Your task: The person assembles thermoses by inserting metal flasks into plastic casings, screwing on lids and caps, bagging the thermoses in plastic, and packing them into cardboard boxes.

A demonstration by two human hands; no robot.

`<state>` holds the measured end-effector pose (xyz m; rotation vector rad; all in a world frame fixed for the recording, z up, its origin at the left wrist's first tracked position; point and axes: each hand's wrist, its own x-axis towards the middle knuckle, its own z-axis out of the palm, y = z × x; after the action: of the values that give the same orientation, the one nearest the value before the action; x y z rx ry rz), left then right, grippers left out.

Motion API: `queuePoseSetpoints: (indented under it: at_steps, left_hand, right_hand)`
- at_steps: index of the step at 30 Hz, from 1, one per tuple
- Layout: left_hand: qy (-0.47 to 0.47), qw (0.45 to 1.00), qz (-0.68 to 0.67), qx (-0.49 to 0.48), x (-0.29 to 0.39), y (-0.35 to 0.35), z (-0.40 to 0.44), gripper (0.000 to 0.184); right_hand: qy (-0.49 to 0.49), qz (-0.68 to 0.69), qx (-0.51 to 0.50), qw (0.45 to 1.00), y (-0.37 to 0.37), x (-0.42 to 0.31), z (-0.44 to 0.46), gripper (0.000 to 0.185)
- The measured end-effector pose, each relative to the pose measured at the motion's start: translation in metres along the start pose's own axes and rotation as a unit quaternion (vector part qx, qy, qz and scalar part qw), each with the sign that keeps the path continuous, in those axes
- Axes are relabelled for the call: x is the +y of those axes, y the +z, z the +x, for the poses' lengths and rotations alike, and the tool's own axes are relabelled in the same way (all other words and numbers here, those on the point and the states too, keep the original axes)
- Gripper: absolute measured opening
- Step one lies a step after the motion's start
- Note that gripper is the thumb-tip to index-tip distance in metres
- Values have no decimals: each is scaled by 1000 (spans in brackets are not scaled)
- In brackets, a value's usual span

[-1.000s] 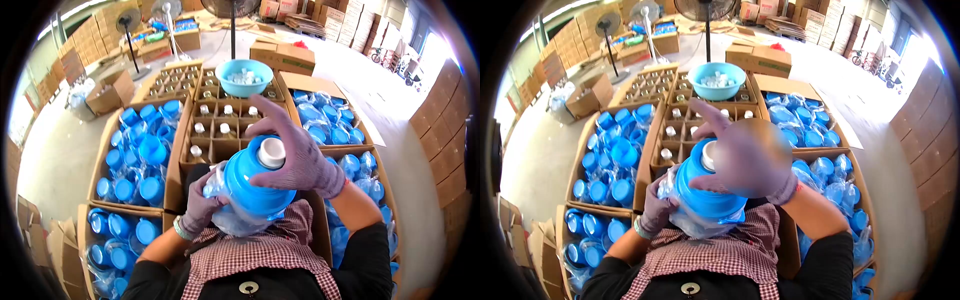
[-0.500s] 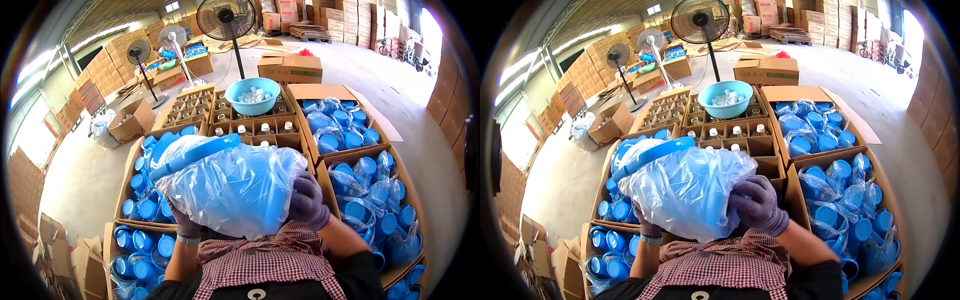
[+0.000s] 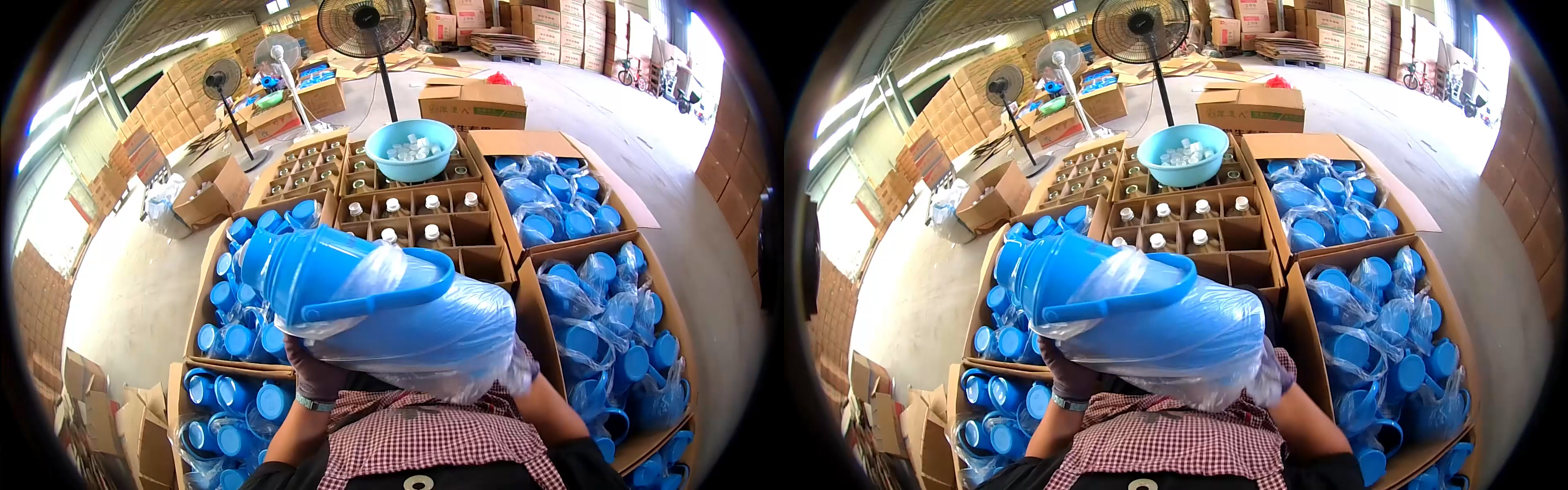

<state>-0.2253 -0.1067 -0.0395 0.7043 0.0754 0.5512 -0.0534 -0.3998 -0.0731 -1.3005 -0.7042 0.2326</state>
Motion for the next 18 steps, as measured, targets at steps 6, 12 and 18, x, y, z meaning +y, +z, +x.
queuePoseSetpoints:
  at_steps: [6, 12, 18]
  left_hand:
    - [-68, 995, 47, 50, 2, 3, -5, 94]
    - [-44, 996, -74, -3, -10, -8, -5, 92]
    - [12, 999, -18, 27, 7, -4, 2, 78]
  right_hand:
    - [-215, -270, 53, 937, -10, -13, -32, 41]
    - [-75, -116, -20, 990, 8, 4, -15, 36]
    - [27, 4, 20, 999, 23, 18, -27, 31]
